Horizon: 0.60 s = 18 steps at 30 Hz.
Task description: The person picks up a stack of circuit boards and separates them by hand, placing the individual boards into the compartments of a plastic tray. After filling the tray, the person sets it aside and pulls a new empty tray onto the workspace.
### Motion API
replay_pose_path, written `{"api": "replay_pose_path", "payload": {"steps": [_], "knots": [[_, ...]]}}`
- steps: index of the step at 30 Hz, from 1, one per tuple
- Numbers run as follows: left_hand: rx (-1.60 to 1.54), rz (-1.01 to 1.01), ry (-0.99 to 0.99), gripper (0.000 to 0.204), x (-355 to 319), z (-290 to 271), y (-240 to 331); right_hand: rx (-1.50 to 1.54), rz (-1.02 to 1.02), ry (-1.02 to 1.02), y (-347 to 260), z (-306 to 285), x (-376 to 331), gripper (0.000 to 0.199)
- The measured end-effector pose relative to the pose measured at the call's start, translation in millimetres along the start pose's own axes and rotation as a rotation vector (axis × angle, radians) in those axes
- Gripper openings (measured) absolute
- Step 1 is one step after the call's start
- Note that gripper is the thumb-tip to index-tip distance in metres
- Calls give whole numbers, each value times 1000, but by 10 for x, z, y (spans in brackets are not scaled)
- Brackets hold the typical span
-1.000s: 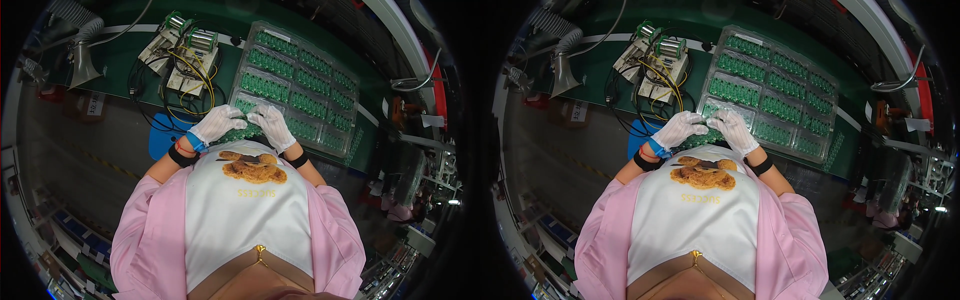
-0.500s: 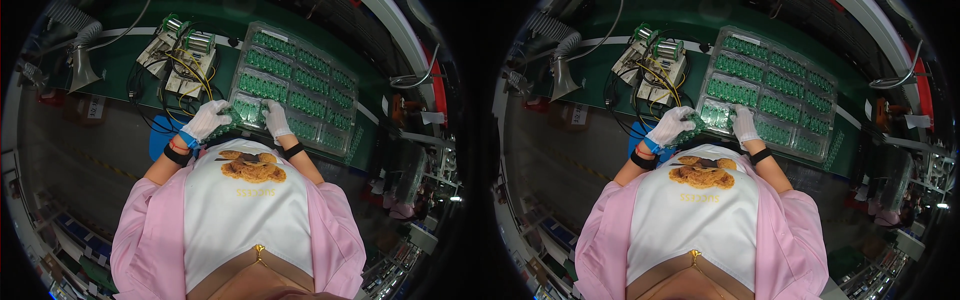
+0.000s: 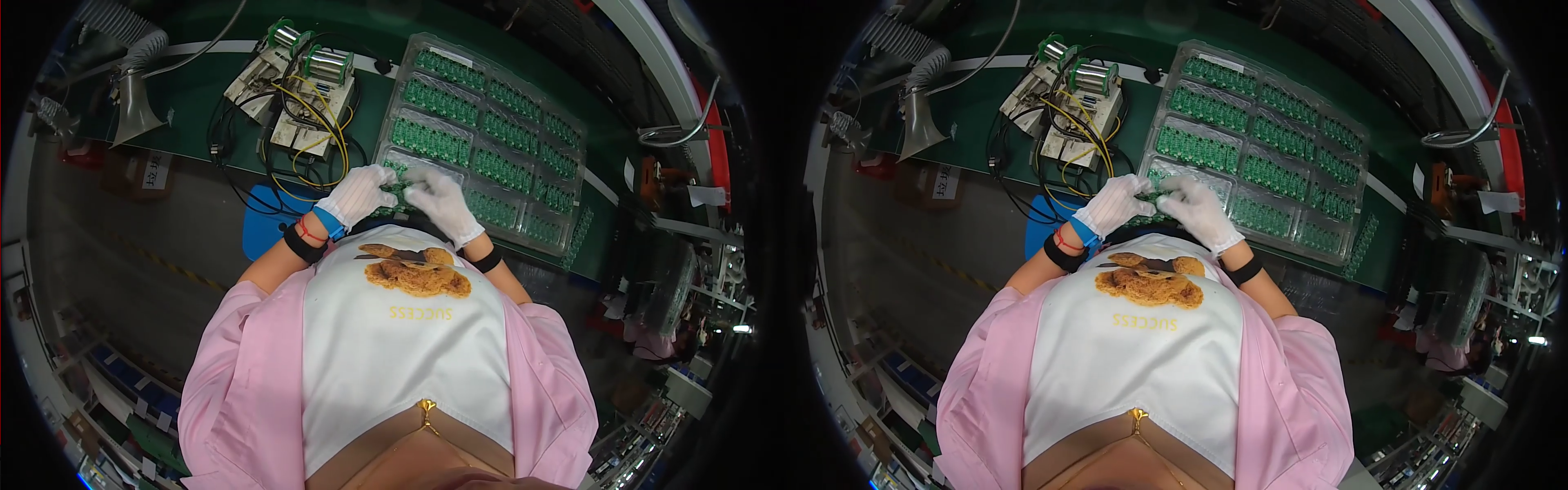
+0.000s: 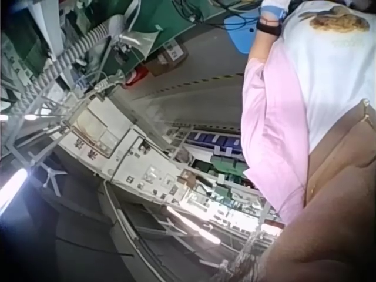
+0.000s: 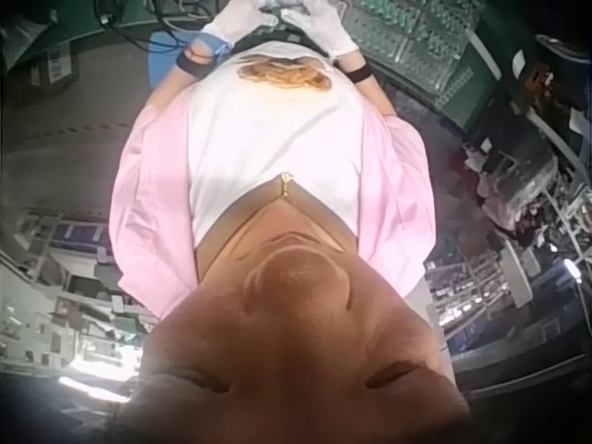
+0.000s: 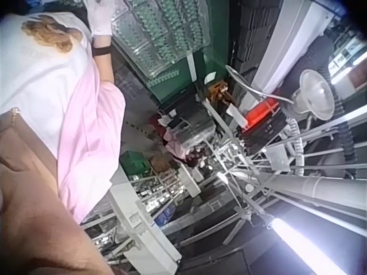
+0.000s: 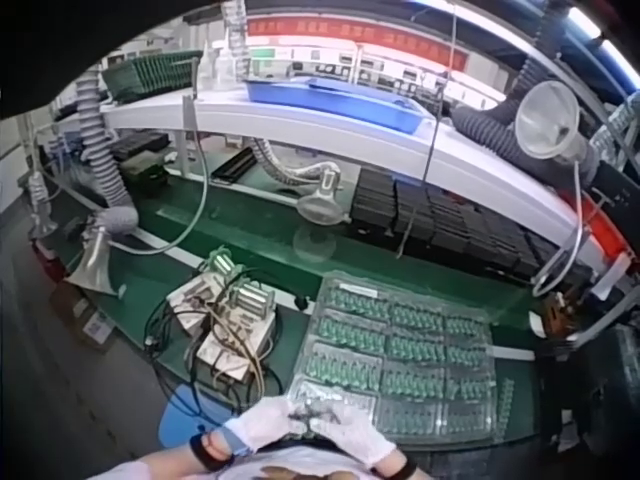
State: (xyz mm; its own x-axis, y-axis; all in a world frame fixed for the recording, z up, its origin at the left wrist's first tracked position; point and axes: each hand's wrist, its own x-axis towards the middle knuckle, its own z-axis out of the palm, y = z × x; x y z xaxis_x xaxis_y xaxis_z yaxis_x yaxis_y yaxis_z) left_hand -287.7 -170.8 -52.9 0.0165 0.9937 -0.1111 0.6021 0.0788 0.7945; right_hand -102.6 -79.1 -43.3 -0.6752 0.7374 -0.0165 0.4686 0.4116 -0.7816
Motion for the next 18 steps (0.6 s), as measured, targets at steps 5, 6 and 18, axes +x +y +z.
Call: {"api": "replay_pose_path", "payload": {"steps": [5,6,18], "knots": [[80,86,-134,37,67,30,36,108,-164,-176,158,-36,-39,30],[88,193,-122,37,65,68,-30,231,-134,-196,185,-62,-47,32],[129,697,9,18,111,46,-82,1241,337,-265,258,-245,-124,14]]}}
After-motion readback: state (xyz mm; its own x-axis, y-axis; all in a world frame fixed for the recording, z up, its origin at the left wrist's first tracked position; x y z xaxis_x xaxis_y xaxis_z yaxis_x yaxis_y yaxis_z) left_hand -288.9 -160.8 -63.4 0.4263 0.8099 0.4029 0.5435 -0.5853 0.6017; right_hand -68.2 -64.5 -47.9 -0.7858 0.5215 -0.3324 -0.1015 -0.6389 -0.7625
